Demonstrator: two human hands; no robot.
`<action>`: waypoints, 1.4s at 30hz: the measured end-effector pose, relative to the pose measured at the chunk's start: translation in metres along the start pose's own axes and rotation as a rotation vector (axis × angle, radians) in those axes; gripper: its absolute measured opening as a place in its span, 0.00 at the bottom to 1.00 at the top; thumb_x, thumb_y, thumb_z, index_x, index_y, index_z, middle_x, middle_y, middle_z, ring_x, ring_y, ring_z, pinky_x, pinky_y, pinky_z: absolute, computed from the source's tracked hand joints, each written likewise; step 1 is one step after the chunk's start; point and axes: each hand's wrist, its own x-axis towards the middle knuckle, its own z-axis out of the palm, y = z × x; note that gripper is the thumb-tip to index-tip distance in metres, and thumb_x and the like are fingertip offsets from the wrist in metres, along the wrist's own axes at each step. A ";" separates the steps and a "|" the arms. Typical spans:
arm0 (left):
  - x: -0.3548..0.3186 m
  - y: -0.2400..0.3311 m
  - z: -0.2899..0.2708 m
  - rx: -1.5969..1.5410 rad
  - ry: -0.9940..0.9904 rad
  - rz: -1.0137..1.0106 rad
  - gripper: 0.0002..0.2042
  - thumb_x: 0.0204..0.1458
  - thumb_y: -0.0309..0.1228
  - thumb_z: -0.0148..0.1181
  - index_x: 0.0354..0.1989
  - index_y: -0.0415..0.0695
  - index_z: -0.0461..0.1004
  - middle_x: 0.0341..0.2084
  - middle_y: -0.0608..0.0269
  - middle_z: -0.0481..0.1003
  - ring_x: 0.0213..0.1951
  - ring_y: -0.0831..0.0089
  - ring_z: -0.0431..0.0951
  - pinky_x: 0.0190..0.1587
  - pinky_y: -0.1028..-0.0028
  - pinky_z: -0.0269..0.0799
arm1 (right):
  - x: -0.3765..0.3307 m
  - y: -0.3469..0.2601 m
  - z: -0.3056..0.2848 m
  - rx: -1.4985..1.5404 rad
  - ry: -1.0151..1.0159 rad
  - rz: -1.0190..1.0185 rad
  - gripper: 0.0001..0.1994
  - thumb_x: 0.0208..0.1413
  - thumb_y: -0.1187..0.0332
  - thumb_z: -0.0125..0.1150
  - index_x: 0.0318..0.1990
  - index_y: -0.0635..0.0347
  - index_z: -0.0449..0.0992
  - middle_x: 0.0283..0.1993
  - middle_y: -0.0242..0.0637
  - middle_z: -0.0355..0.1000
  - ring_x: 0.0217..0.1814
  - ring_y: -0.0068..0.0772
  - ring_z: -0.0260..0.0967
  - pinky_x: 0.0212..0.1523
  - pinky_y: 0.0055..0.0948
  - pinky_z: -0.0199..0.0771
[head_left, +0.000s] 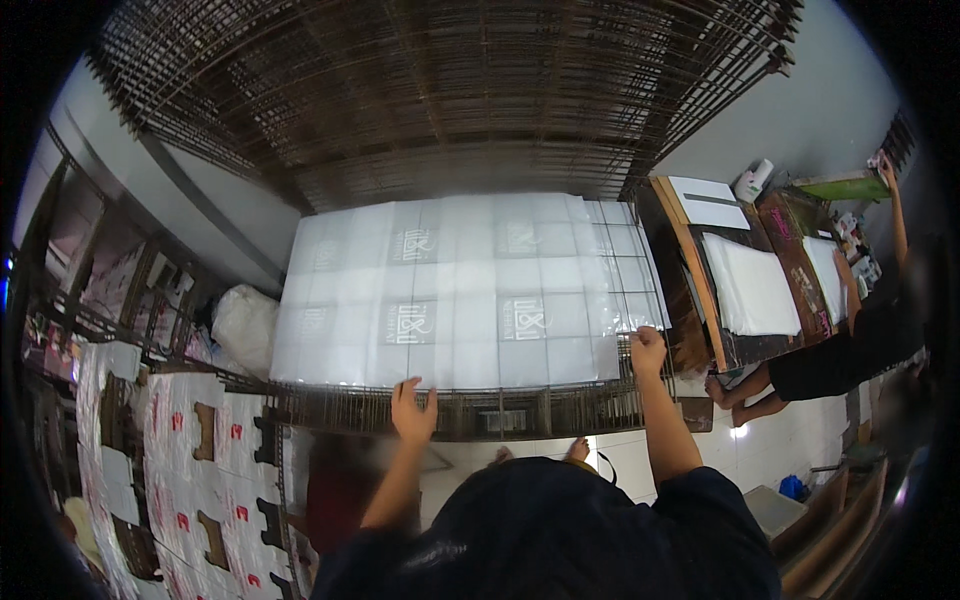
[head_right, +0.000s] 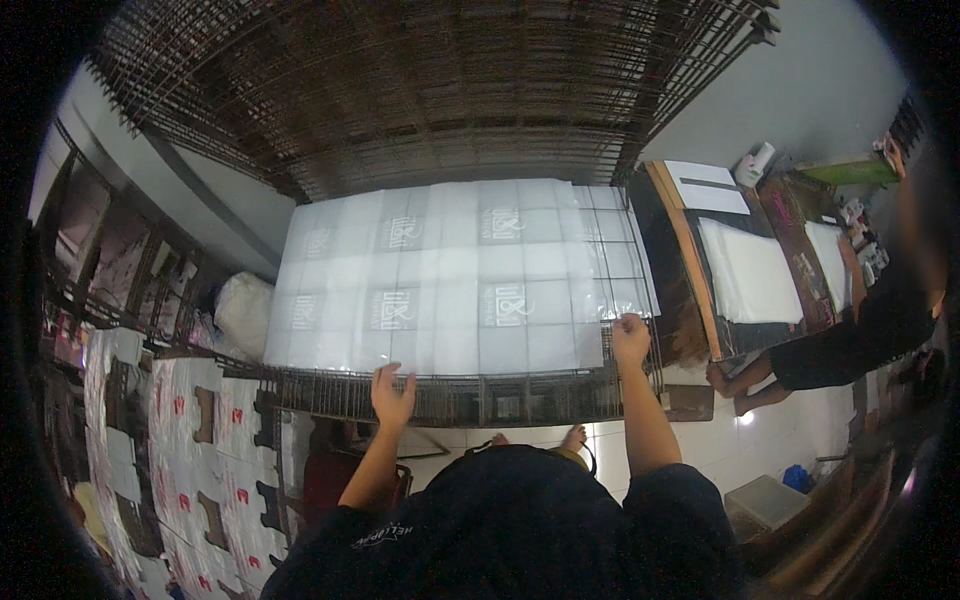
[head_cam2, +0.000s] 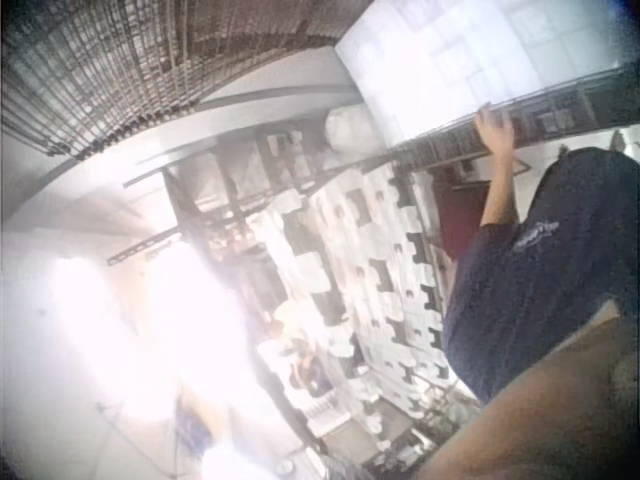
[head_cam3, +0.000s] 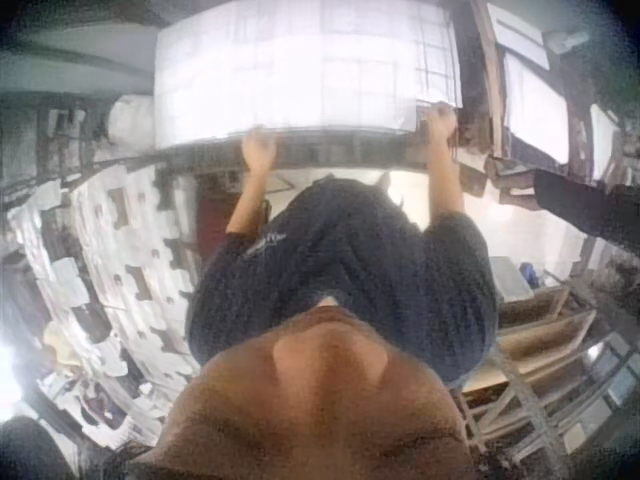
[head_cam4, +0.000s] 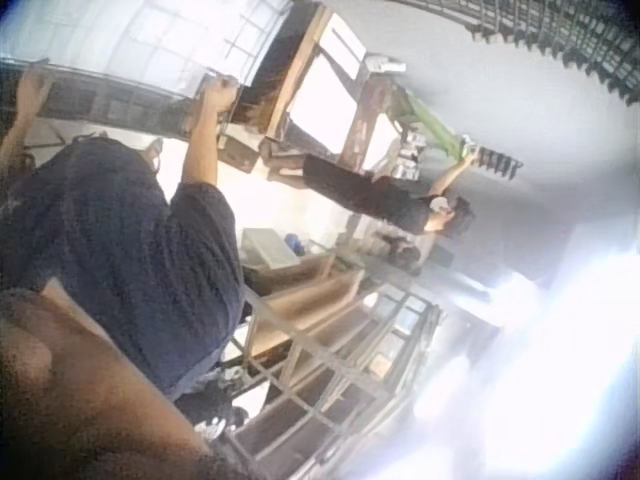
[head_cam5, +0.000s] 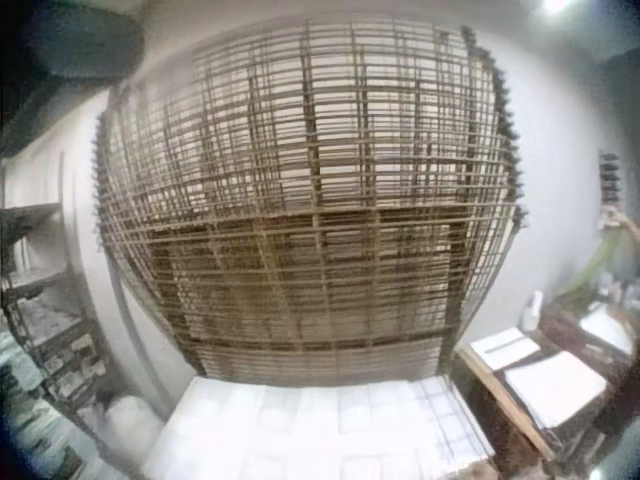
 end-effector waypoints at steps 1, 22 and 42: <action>-0.010 -0.003 -0.006 0.012 0.016 0.073 0.12 0.42 0.30 0.61 0.37 0.42 0.72 0.31 0.56 0.71 0.30 0.60 0.72 0.35 0.66 0.68 | -0.001 0.007 -0.007 0.056 0.028 -0.001 0.12 0.42 0.68 0.60 0.36 0.63 0.74 0.30 0.43 0.74 0.35 0.40 0.71 0.38 0.37 0.69; -0.183 -0.165 0.013 0.110 -1.065 -0.782 0.33 0.38 0.54 0.63 0.48 0.42 0.68 0.29 0.52 0.75 0.36 0.62 0.76 0.40 0.67 0.70 | -0.064 0.030 -0.092 -0.735 -0.002 0.096 0.26 0.58 0.47 0.35 0.46 0.62 0.67 0.37 0.52 0.72 0.39 0.55 0.70 0.39 0.49 0.69; -0.154 -0.104 0.014 0.069 -1.038 -0.709 0.28 0.41 0.50 0.63 0.46 0.42 0.70 0.33 0.52 0.75 0.37 0.67 0.76 0.39 0.69 0.70 | -0.064 0.033 -0.089 -0.745 0.054 0.083 0.25 0.57 0.47 0.38 0.40 0.61 0.70 0.35 0.50 0.72 0.37 0.53 0.71 0.37 0.46 0.70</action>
